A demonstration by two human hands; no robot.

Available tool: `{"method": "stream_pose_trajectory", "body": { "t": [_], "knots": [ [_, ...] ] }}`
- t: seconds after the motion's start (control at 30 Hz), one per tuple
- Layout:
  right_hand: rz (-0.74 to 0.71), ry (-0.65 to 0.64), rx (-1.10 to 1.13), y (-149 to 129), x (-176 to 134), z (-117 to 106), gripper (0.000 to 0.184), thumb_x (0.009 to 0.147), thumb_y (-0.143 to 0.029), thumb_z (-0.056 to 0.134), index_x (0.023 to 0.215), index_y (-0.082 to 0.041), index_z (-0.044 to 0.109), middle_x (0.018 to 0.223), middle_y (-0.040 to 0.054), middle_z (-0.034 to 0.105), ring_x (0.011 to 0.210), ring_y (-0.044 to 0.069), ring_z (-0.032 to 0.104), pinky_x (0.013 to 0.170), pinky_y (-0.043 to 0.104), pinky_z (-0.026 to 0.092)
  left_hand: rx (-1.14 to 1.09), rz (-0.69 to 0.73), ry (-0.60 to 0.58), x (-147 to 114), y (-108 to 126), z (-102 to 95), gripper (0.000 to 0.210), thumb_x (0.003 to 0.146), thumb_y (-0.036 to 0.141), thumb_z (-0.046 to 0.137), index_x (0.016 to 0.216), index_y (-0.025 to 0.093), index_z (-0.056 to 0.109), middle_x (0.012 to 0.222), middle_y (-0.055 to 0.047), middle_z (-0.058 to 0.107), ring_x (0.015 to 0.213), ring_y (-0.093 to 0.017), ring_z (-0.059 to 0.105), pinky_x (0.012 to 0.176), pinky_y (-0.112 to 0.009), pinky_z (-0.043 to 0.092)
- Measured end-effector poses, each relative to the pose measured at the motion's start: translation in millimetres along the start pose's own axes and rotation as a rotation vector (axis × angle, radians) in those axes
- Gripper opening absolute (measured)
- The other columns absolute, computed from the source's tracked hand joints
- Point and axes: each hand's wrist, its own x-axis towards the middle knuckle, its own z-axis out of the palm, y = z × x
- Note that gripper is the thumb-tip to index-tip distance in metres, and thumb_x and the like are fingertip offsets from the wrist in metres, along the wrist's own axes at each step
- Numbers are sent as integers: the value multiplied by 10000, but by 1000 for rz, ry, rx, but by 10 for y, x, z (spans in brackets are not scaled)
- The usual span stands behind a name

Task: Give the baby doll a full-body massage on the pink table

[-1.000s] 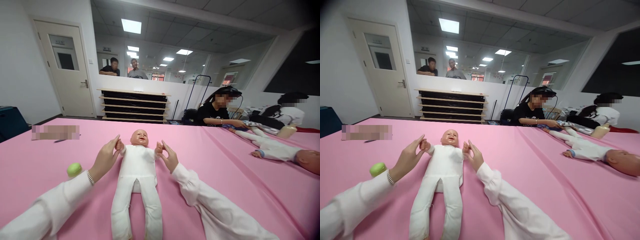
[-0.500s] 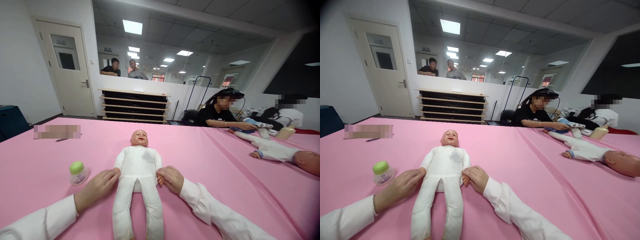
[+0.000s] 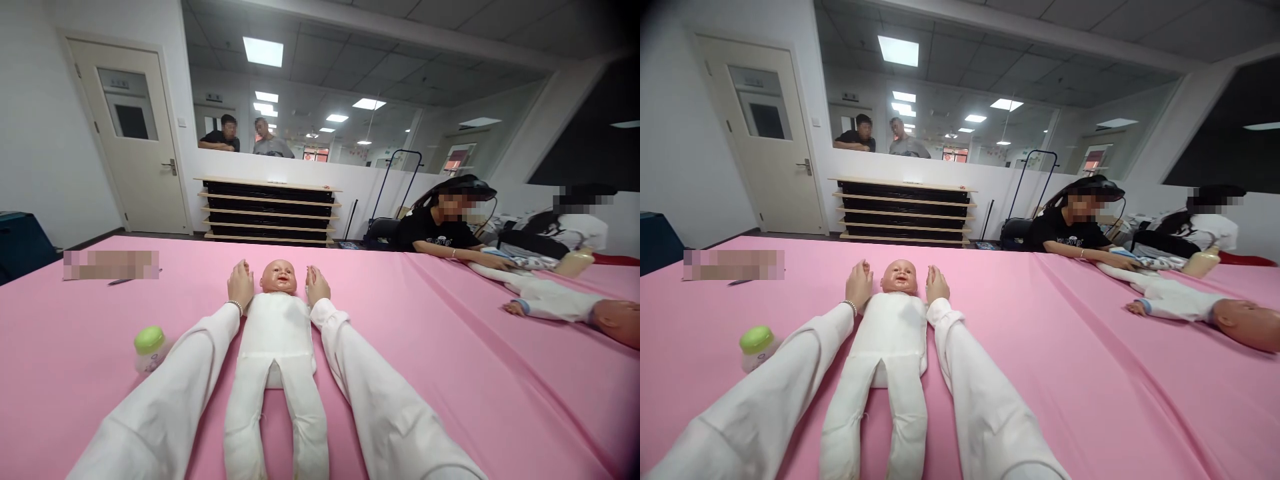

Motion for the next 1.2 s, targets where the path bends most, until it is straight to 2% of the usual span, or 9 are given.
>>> {"method": "stream_pose_trajectory", "body": {
  "t": [0.2,0.4,0.47,0.57,0.7,0.8,0.9,1.03,1.2],
  "knots": [
    [-7,-105,-69,168,-15,135,335,875,-418,437,1049,-153,546,1029,65,580,900,154,560,830,368,443,89,-62,-244,97,-273,236,410,811,138,408,1219,107,422,1122,-185,560,996,-213,573,811,-311,426],
    [-11,-143,-121,136,-1,171,288,841,-384,485,1071,-222,548,1117,92,582,900,184,585,749,291,451,147,-75,-281,50,-222,200,461,847,176,348,1304,124,349,1122,-199,542,990,-244,580,788,-339,437],
    [-1,-137,-134,106,-13,126,360,835,-349,482,1170,-218,492,1168,116,561,905,206,598,738,302,457,157,-32,-254,-25,-140,105,480,861,199,327,1338,150,304,1168,-199,502,1006,-264,567,796,-365,436],
    [-16,-110,-129,82,-89,-35,485,839,-327,444,1299,-192,370,1216,131,539,942,226,603,769,324,467,105,164,-128,-178,-22,-122,494,863,210,345,1350,174,270,1233,-170,442,1044,-265,536,820,-373,440],
    [-299,-100,-58,97,-394,-407,631,821,-344,437,1379,-136,229,1232,132,536,1031,255,572,848,389,462,-61,411,27,-496,44,-559,467,859,182,373,1316,145,285,1157,-147,457,989,-216,542,807,-355,467],
    [-492,-157,-47,148,-748,-717,616,806,-358,468,1361,-156,295,1185,121,574,1031,259,571,874,423,455,-96,554,-62,-834,-14,-904,426,879,175,357,1300,164,297,1060,-104,500,902,-168,549,801,-337,476],
    [-605,-274,18,263,-1075,-918,464,783,-317,505,1232,-199,492,1129,95,614,1038,246,575,914,418,444,-58,657,-196,-1180,-173,-1136,374,888,152,335,1258,204,366,1065,-79,529,975,-162,532,853,-338,466],
    [-501,-419,208,468,-1371,-925,335,749,-330,550,1054,-212,622,1145,91,609,1136,256,517,990,456,382,43,704,-278,-1542,-465,-1188,397,861,126,365,1239,224,431,1196,-91,505,1105,-196,488,894,-361,464],
    [-410,-421,272,561,-1566,-826,338,755,-418,569,1011,-202,616,1126,96,618,1174,239,486,980,437,404,76,753,-317,-1773,-608,-1119,395,860,162,384,1241,238,451,1240,-83,497,1200,-238,421,933,-396,449]
  ]
}}
